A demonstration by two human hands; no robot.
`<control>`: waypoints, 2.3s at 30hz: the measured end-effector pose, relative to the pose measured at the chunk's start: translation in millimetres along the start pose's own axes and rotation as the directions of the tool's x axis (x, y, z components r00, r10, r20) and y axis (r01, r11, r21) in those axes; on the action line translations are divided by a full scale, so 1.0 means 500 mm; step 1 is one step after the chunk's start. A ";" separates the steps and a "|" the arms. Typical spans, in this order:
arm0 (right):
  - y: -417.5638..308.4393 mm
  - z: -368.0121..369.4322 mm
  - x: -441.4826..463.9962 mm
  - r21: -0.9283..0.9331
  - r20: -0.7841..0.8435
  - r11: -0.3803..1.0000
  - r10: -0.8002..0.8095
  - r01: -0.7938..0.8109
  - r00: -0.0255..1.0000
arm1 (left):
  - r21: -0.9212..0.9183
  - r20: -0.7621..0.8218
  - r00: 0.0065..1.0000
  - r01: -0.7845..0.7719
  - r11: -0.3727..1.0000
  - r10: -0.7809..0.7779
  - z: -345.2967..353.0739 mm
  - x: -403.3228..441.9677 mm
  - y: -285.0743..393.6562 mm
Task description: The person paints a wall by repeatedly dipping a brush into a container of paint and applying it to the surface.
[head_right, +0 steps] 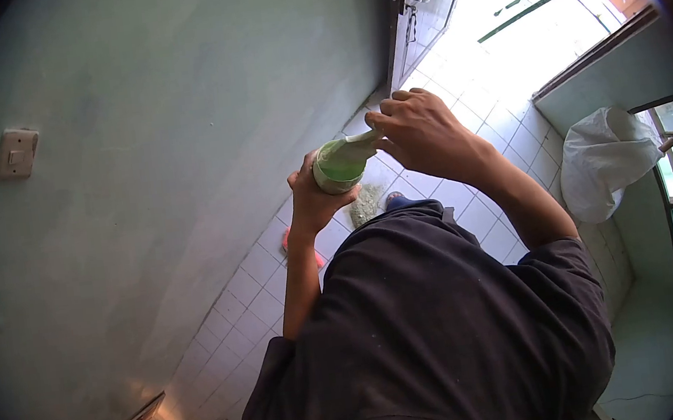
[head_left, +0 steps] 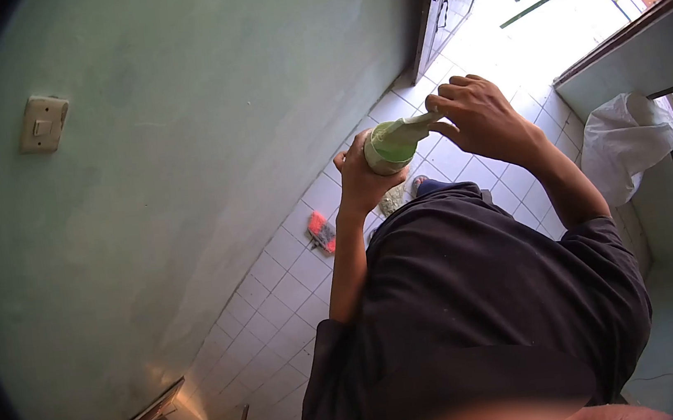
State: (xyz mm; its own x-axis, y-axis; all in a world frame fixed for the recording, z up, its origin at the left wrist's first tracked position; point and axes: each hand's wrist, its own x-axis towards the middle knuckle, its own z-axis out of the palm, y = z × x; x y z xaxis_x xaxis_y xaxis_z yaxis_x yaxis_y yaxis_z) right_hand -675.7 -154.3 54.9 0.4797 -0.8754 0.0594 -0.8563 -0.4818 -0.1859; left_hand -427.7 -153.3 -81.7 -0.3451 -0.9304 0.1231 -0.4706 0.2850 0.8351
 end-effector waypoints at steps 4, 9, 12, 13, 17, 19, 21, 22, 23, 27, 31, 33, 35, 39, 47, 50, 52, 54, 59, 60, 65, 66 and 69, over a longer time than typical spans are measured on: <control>-0.033 0.006 -0.012 -0.046 -0.136 0.999 -0.028 0.022 0.990 | -0.031 0.038 0.998 -0.041 0.999 0.043 -0.025 -0.017 -0.011; -0.045 0.017 -0.022 0.100 -0.142 0.993 0.082 -0.068 0.986 | -0.145 0.003 0.998 -0.056 0.988 0.057 -0.037 -0.026 -0.048; -0.024 0.045 -0.032 0.192 -0.119 0.977 0.116 -0.091 0.986 | -0.200 -0.020 0.999 -0.053 0.978 0.050 -0.031 -0.032 -0.061; -0.019 0.052 -0.031 0.398 -0.029 0.893 0.243 -0.212 0.970 | -0.182 -0.040 0.998 -0.062 0.981 0.056 -0.029 -0.029 -0.063; 0.043 0.123 -0.021 0.779 0.140 0.545 0.329 -0.309 0.934 | -0.230 -0.028 1.000 -0.011 0.973 0.005 -0.021 -0.004 -0.072; 0.067 0.143 -0.007 0.872 0.234 0.364 0.275 -0.327 0.932 | -0.279 -0.011 0.999 0.034 0.960 -0.038 -0.014 0.015 -0.072; 0.089 0.169 0.009 0.935 0.248 0.203 0.216 -0.292 0.944 | -0.322 0.012 0.997 0.079 0.943 -0.080 -0.004 0.032 -0.068; 0.105 0.195 0.018 0.959 0.232 0.118 0.200 -0.259 0.952 | -0.314 0.002 0.993 0.113 0.943 -0.118 0.001 0.041 -0.066; 0.123 0.214 0.031 0.960 0.233 0.107 0.199 -0.258 0.952 | -0.305 -0.007 0.988 0.146 0.941 -0.156 0.007 0.054 -0.065; 0.222 0.307 0.098 0.947 0.305 -0.181 0.246 -0.266 0.920 | -0.229 -0.102 0.969 0.197 0.953 -0.225 0.060 0.091 -0.123; 0.321 0.399 0.186 0.913 0.362 -0.300 0.287 -0.276 0.887 | -0.279 -0.106 0.953 0.244 0.929 -0.282 0.091 0.117 -0.162; 0.365 0.439 0.234 0.916 0.367 -0.280 0.300 -0.287 0.880 | -0.298 -0.115 0.945 0.262 0.918 -0.307 0.094 0.147 -0.153; 0.402 0.486 0.279 0.905 0.412 -0.260 0.338 -0.337 0.846 | -0.283 -0.142 0.938 0.267 0.921 -0.315 0.102 0.167 -0.162; 0.449 0.578 0.337 0.889 0.455 -0.261 0.408 -0.377 0.792 | -0.297 -0.124 0.924 0.312 0.902 -0.361 0.097 0.213 -0.139; 0.443 0.853 0.471 0.933 0.302 -0.097 0.737 -0.347 0.605 | -0.284 -0.169 0.897 0.352 0.892 -0.408 0.106 0.221 -0.149; 0.333 0.859 0.528 0.864 0.375 -0.077 0.759 -0.498 0.532 | -0.289 -0.169 0.894 0.358 0.888 -0.416 0.104 0.191 -0.180; 0.213 0.886 0.547 0.867 0.386 -0.093 0.747 -0.490 0.542 | -0.285 -0.140 0.884 0.395 0.873 -0.446 0.101 0.157 -0.210; 0.101 0.933 0.531 0.944 0.286 -0.098 0.718 -0.314 0.634 | -0.207 -0.178 0.884 0.395 0.895 -0.432 0.086 0.134 -0.217; 0.150 0.935 0.485 0.889 0.386 0.063 0.431 -0.454 0.816 | -0.364 -0.132 0.827 0.472 0.803 -0.546 0.065 0.067 -0.232; 0.199 0.947 0.491 0.875 0.387 0.122 0.404 -0.468 0.829 | -0.355 -0.140 0.830 0.467 0.810 -0.540 0.062 0.060 -0.227; 0.534 0.884 0.502 0.856 0.246 0.220 0.621 -0.467 0.744 | -0.397 -0.129 0.811 0.485 0.779 -0.571 0.062 0.031 -0.231; 0.576 0.876 0.496 0.875 0.193 0.194 0.701 -0.444 0.686 | -0.347 -0.145 0.828 0.471 0.811 -0.542 0.063 0.031 -0.232; 0.628 0.887 0.510 0.928 0.227 -0.055 0.868 -0.368 0.442 | -0.328 -0.149 0.839 0.458 0.826 -0.524 0.065 0.019 -0.237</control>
State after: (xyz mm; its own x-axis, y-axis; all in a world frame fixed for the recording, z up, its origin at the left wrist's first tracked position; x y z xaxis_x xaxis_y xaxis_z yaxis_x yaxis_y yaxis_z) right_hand -737.5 -511.6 -423.1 -0.4877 -0.7964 -0.3577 0.0485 0.3844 -0.9219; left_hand -401.5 -188.3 -196.6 0.0783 -0.9640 -0.2542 -0.2804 -0.2659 0.9223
